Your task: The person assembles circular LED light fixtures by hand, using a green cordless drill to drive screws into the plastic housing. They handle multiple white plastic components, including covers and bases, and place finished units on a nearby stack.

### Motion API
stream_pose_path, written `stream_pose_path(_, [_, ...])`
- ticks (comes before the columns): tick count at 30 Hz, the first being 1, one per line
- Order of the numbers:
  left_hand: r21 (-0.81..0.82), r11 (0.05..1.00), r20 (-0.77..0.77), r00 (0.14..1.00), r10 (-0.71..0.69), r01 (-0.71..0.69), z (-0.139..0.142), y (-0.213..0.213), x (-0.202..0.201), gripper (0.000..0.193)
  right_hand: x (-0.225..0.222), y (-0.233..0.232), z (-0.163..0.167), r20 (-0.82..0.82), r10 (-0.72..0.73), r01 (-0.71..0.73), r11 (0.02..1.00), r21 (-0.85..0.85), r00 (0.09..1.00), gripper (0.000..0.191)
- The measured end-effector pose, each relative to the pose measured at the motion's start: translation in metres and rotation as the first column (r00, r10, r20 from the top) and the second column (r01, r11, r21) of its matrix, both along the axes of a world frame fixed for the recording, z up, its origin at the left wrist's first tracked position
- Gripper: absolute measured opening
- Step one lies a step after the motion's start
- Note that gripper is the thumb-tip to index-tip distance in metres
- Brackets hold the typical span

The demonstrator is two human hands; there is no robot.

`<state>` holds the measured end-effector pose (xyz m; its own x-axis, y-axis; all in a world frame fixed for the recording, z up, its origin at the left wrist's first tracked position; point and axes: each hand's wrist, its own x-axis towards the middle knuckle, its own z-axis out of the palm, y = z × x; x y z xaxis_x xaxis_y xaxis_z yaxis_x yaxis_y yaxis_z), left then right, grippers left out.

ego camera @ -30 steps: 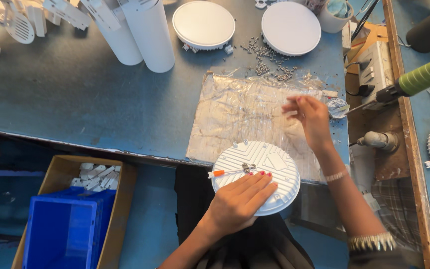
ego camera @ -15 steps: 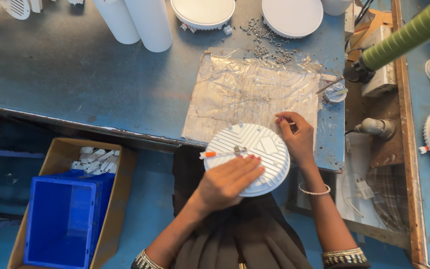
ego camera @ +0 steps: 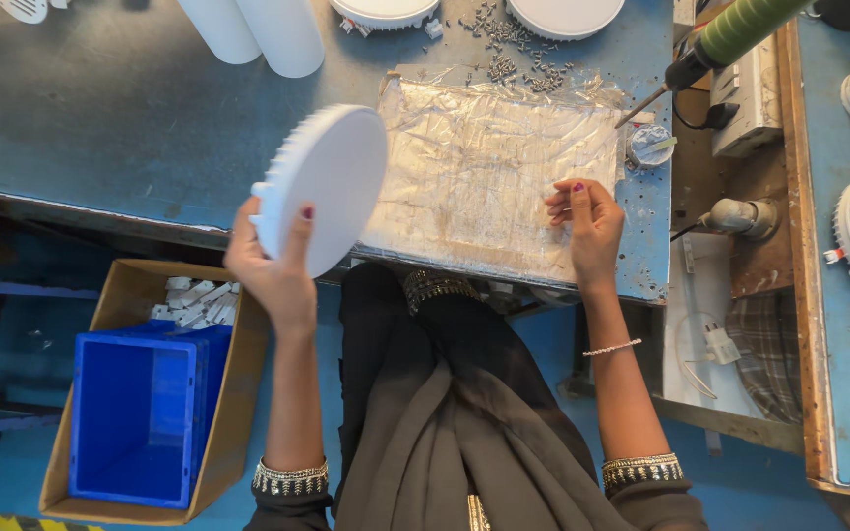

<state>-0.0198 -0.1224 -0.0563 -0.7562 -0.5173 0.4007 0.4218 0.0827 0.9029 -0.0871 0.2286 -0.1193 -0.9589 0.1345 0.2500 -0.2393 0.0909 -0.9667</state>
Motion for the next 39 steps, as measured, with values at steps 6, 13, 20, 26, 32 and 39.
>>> stream_pose_path(6, [0.038,0.999,0.008,1.000,0.018,-0.018,0.010,-0.003,0.003,0.027,-0.002,0.000,0.001,-0.009,-0.031,0.031,0.998,-0.052,0.999,0.020])
stream_pose_path(13, [-0.251,0.946,0.121,0.976,-0.179,0.205,0.013,0.054,-0.009,0.032,-0.007,-0.002,-0.001,0.080,0.019,-0.025,0.997,0.075,0.997,0.018])
stream_pose_path(20, [-0.612,0.740,0.106,0.956,-0.274,0.280,0.035,0.069,-0.014,0.047,-0.111,-0.038,0.028,-0.228,0.118,0.002,0.884,0.468,0.966,0.014])
stream_pose_path(26, [-0.592,0.743,0.101,0.943,-0.317,0.313,0.043,0.068,-0.019,0.047,-0.247,-0.134,0.052,-0.403,0.423,0.181,0.474,0.862,0.811,0.060])
stream_pose_path(32, [-0.582,0.737,0.060,0.922,-0.383,0.344,0.042,0.060,-0.025,0.046,-0.302,-0.187,0.064,-0.322,0.531,0.284,0.155,0.946,0.784,0.066])
stream_pose_path(39, [-0.558,0.738,0.071,0.908,-0.413,0.380,0.035,0.052,-0.034,0.045,-0.339,-0.193,0.096,-0.169,0.573,0.150,0.081,0.985,0.802,0.052])
